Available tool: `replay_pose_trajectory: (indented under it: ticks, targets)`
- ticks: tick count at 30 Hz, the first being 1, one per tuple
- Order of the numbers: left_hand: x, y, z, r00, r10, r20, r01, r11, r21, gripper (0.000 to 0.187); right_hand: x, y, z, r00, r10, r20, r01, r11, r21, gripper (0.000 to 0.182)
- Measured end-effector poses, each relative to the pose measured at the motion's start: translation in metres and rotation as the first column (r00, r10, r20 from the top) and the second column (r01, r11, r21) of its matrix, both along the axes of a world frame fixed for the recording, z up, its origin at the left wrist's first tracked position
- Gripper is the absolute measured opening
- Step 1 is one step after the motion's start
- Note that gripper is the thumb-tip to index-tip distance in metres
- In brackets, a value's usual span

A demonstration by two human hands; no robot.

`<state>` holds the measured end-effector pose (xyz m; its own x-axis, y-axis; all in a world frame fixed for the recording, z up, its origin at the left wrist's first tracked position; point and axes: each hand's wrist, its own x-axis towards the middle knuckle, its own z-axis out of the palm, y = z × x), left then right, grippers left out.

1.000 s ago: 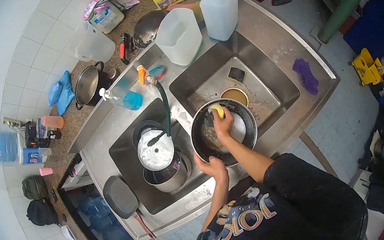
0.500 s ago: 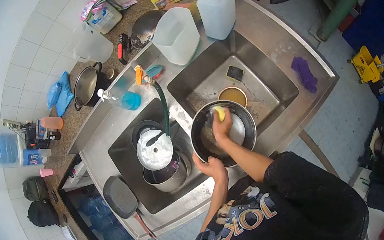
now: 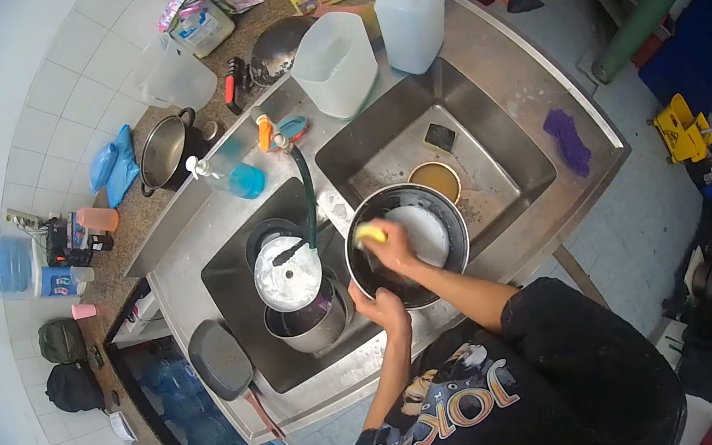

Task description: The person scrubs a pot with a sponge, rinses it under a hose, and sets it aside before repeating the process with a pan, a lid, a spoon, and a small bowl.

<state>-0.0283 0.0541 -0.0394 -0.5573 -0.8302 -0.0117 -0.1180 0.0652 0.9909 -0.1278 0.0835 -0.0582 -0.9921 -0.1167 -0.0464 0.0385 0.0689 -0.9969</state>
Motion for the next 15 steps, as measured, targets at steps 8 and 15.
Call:
replay_pose_trajectory:
  ticks: [8,15]
  targets:
    - [0.002,-0.008,0.007,0.998,-0.057,0.013,0.056,0.997,0.048,0.052,-0.010,-0.011,-0.009,0.976,-0.216,0.003,0.216,0.975,0.056,0.022]
    - [0.006,0.002,0.002,1.000,0.027,-0.004,-0.027,1.000,0.002,0.049,-0.028,-0.009,-0.019,0.851,-0.521,0.070,0.503,0.846,0.179,0.016]
